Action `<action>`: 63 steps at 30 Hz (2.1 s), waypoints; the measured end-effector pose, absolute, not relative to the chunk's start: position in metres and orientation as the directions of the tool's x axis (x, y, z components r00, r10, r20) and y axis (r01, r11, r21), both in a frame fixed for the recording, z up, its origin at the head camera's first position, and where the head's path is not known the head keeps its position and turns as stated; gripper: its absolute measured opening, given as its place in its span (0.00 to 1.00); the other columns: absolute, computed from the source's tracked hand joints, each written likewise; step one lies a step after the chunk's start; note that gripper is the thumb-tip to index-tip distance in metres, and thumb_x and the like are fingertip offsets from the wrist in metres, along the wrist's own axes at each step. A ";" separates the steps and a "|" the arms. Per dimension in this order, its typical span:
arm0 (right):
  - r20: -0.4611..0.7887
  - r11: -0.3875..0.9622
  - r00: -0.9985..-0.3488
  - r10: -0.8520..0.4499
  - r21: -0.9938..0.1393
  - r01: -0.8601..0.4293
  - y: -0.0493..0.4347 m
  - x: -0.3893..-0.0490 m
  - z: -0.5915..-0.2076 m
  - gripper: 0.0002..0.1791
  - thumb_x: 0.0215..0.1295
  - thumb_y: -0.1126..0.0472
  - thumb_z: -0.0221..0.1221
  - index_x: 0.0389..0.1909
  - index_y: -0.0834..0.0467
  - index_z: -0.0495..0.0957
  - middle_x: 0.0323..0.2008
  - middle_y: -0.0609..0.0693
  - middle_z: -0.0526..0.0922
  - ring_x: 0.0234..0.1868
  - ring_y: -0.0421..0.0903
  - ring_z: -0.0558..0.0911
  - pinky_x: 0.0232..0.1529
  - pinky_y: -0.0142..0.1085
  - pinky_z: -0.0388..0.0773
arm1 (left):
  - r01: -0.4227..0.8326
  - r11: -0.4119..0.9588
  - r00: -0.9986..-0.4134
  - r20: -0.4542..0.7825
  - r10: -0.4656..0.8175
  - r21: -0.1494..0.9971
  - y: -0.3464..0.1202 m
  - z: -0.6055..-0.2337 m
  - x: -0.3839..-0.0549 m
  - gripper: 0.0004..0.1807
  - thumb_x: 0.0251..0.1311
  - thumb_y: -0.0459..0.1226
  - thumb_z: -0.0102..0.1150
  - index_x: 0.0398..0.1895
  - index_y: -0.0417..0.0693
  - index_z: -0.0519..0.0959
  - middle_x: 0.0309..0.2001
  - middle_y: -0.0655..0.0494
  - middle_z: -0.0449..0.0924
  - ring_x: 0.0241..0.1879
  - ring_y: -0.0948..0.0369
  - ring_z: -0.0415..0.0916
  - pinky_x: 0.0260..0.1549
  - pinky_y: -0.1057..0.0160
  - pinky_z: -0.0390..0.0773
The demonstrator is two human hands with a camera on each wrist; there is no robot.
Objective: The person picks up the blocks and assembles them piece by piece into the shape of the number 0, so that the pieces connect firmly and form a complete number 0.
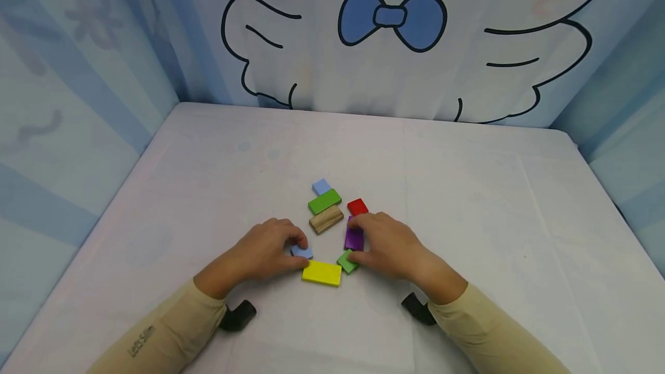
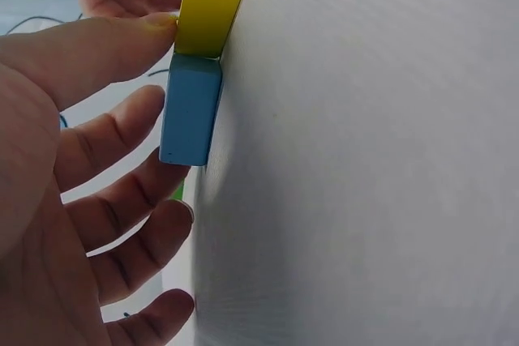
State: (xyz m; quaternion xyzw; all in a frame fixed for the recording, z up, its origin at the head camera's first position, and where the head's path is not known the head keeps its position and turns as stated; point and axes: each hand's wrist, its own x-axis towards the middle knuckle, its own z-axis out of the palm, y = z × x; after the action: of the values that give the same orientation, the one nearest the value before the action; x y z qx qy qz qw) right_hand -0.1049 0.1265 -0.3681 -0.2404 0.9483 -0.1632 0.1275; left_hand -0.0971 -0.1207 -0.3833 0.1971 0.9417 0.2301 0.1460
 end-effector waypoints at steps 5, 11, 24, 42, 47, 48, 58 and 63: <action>-0.159 0.829 -0.853 -0.498 -0.376 -0.414 0.127 -0.105 -0.368 0.29 0.58 0.51 0.72 0.58 0.56 0.76 0.51 0.53 0.81 0.52 0.51 0.77 0.49 0.44 0.79 | 0.323 0.785 -0.864 -0.174 0.473 0.528 -0.122 -0.382 -0.099 0.09 0.56 0.45 0.73 0.35 0.56 0.83 0.39 0.64 0.78 0.41 0.60 0.71 0.45 0.57 0.75; -0.154 0.827 -0.851 -0.502 -0.372 -0.421 0.127 -0.104 -0.367 0.29 0.58 0.50 0.71 0.58 0.56 0.76 0.51 0.52 0.81 0.52 0.51 0.77 0.49 0.44 0.79 | 0.381 0.757 -0.845 -0.131 0.518 0.531 -0.123 -0.375 -0.106 0.11 0.57 0.43 0.73 0.41 0.53 0.84 0.43 0.61 0.78 0.45 0.58 0.72 0.49 0.56 0.76; -0.169 0.836 -0.855 -0.490 -0.368 -0.407 0.127 -0.103 -0.367 0.30 0.58 0.50 0.72 0.59 0.55 0.76 0.51 0.52 0.81 0.52 0.51 0.78 0.50 0.44 0.79 | 0.450 0.812 -0.798 -0.240 0.552 0.371 -0.100 -0.362 -0.143 0.26 0.59 0.43 0.72 0.62 0.56 0.80 0.54 0.55 0.76 0.52 0.56 0.71 0.52 0.56 0.76; -0.146 0.828 -0.854 -0.500 -0.370 -0.421 0.128 -0.103 -0.367 0.29 0.57 0.50 0.72 0.57 0.55 0.76 0.48 0.50 0.82 0.50 0.50 0.78 0.48 0.43 0.79 | 0.351 0.860 -0.754 -0.433 0.494 0.370 -0.084 -0.360 -0.161 0.37 0.59 0.40 0.72 0.72 0.66 0.70 0.57 0.50 0.69 0.50 0.55 0.69 0.51 0.56 0.78; -0.136 0.824 -0.852 -0.505 -0.372 -0.428 0.128 -0.103 -0.367 0.29 0.57 0.51 0.72 0.57 0.55 0.76 0.48 0.51 0.82 0.49 0.50 0.78 0.48 0.43 0.79 | 0.369 0.864 -0.743 -0.449 0.496 0.343 -0.081 -0.360 -0.165 0.36 0.60 0.39 0.70 0.72 0.66 0.69 0.58 0.49 0.69 0.51 0.55 0.68 0.51 0.57 0.78; -0.135 0.823 -0.852 -0.506 -0.373 -0.429 0.129 -0.103 -0.367 0.29 0.57 0.51 0.72 0.57 0.55 0.76 0.47 0.50 0.82 0.49 0.49 0.78 0.48 0.43 0.79 | 0.374 0.864 -0.742 -0.450 0.497 0.337 -0.080 -0.360 -0.166 0.36 0.60 0.38 0.69 0.72 0.66 0.69 0.58 0.49 0.69 0.52 0.55 0.68 0.51 0.57 0.78; -0.118 0.812 -0.850 -0.514 -0.385 -0.438 0.130 -0.102 -0.368 0.28 0.57 0.51 0.73 0.56 0.55 0.77 0.44 0.48 0.82 0.47 0.48 0.78 0.45 0.42 0.79 | 0.378 0.878 -0.745 -0.465 0.477 0.295 -0.078 -0.356 -0.170 0.35 0.59 0.40 0.69 0.71 0.67 0.71 0.60 0.48 0.68 0.53 0.53 0.68 0.50 0.54 0.78; -0.107 0.807 -0.847 -0.521 -0.385 -0.448 0.130 -0.102 -0.368 0.27 0.57 0.51 0.72 0.55 0.55 0.77 0.43 0.47 0.82 0.45 0.47 0.78 0.43 0.41 0.78 | 0.378 0.884 -0.751 -0.467 0.467 0.276 -0.079 -0.353 -0.169 0.34 0.58 0.41 0.70 0.69 0.65 0.72 0.59 0.47 0.68 0.51 0.54 0.68 0.50 0.53 0.78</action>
State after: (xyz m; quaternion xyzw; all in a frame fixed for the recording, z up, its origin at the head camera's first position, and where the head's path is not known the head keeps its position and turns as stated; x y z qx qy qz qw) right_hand -0.1018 0.1301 -0.3679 -0.2563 0.9448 -0.1755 0.1044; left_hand -0.1694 -0.0785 -0.3530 0.2267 0.9319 0.0823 0.2708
